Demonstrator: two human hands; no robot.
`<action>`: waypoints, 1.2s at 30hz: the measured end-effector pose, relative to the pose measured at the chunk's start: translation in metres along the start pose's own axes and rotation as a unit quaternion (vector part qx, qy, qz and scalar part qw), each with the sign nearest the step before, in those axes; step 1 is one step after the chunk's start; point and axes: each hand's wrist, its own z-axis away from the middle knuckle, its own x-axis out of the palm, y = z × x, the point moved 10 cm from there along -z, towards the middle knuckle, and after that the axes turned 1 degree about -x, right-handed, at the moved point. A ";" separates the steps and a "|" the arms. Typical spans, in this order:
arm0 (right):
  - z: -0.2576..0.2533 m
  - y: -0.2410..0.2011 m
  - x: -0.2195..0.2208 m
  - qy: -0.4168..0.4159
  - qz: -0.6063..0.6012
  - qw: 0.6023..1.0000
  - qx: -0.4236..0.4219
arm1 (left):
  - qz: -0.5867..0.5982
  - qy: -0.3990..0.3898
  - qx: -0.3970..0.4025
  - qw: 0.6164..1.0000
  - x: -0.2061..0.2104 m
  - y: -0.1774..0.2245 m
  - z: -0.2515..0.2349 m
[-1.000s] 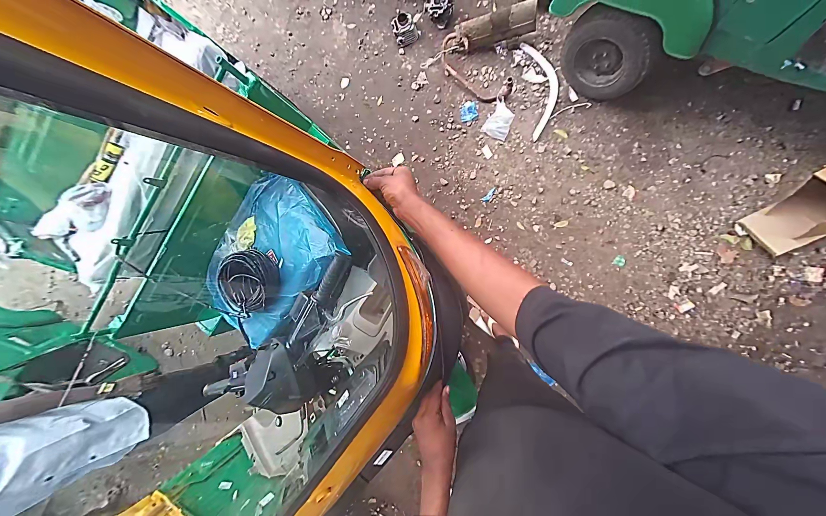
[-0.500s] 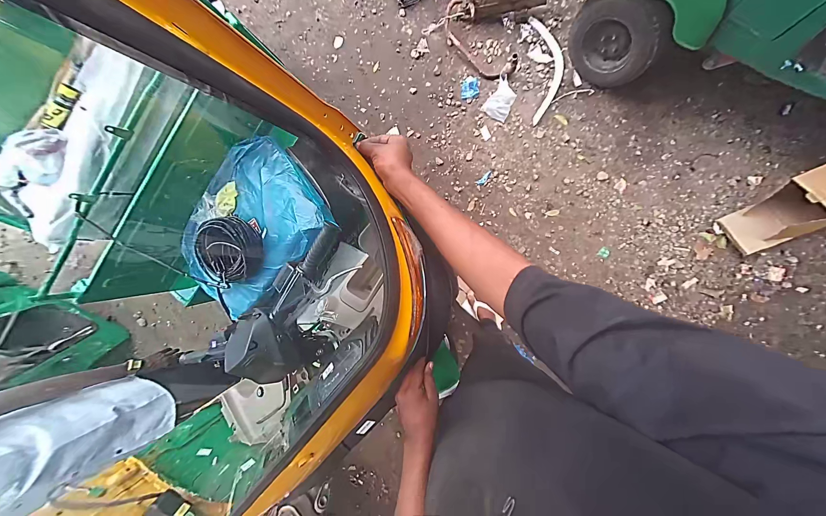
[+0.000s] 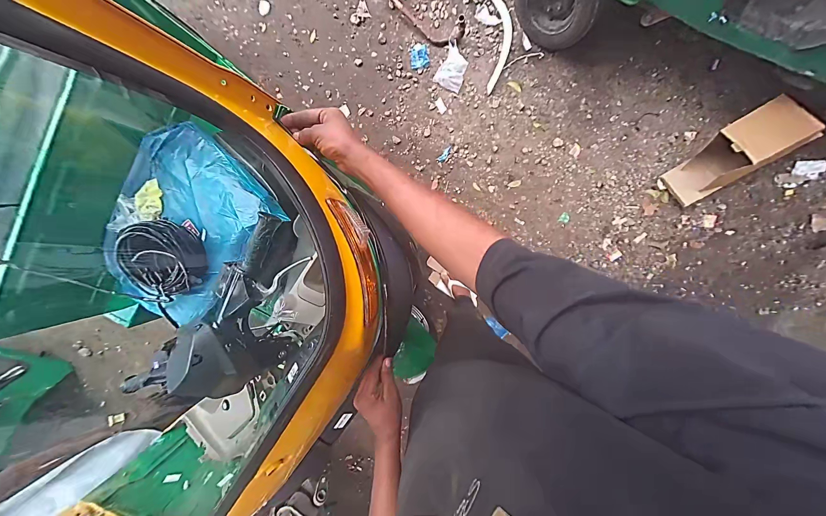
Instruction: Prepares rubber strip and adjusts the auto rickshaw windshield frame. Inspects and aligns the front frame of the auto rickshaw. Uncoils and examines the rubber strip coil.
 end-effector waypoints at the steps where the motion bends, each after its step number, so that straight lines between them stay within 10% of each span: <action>1: 0.000 -0.001 0.000 0.001 0.003 1.000 0.001 | -0.007 0.005 0.020 1.000 -0.004 0.004 0.000; 16: -0.002 -0.005 0.003 0.005 0.027 1.000 -0.013 | -0.043 -0.004 0.162 0.986 -0.011 0.035 0.008; 36: -0.004 -0.004 0.008 -0.008 0.029 0.999 -0.039 | -0.203 0.064 -0.068 0.975 -0.057 -0.061 0.042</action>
